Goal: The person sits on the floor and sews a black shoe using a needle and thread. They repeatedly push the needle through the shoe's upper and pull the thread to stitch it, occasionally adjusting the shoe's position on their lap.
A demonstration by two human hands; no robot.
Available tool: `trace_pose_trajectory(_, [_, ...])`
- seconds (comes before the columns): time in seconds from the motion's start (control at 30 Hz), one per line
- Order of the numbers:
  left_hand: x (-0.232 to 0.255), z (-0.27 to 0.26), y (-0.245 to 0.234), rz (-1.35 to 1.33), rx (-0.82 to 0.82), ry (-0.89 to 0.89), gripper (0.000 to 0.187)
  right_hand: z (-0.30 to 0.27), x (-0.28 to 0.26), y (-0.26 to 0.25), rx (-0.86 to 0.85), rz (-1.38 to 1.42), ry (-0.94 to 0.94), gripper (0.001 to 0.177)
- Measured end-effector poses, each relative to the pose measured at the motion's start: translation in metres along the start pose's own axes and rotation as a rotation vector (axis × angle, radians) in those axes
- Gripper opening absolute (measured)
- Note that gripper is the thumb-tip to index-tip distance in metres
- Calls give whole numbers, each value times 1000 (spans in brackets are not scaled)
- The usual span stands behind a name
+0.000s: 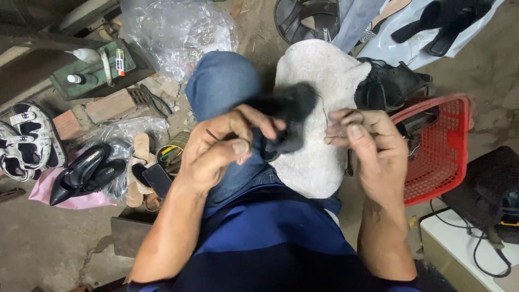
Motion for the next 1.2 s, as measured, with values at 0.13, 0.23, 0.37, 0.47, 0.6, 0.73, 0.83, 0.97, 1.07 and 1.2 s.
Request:
trace_pose_trajectory(0.13, [-19, 7, -6, -182, 88, 24, 10, 6, 12, -23, 13, -17, -75, 13])
trace_pose_trajectory(0.23, [-27, 6, -11, -189, 138, -16, 11, 10, 4, -28, 112, -362, -123, 8])
trace_pose_trajectory(0.37, [-13, 4, -18, 58, 249, 17, 14, 11, -23, 15, -29, -803, -367, 50])
trace_pose_trajectory(0.47, [-2, -2, -37, 426, 387, 9, 14, 13, -18, 54, -63, -971, -456, 75])
trace_pose_trajectory(0.6, [18, -11, -59, 1096, 576, 128, 10, 26, -8, 74, -28, -1040, -499, 30])
trace_pose_trajectory(0.73, [15, -20, -60, 1430, 699, 198, 13, 26, -1, 56, -58, -832, -351, 10])
trace_pose_trajectory(0.83, [0, -19, -37, 1213, 639, 306, 7, 24, 6, 36, 18, -645, -277, 7])
trace_pose_trajectory(0.97, [-31, -3, -1, 1091, 438, 233, 9, 20, 2, 37, 36, -488, -268, 13])
trace_pose_trajectory(1.07, [-38, 12, 9, 1260, 410, 252, 7, 16, 2, 37, 43, -476, -286, 15])
trace_pose_trajectory(1.2, [-54, 28, 7, 1391, 322, 33, 12, 13, 1, 38, 66, -418, -275, 14])
Point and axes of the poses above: each hand's wrist, its own z-axis towards the middle knuckle, its own y-axis out of the palm, x = y × z, the point moved 5 cm from there along z, towards the middle knuckle, and after that the axes turned 4 degrees about -y, right-handed, at the moved point
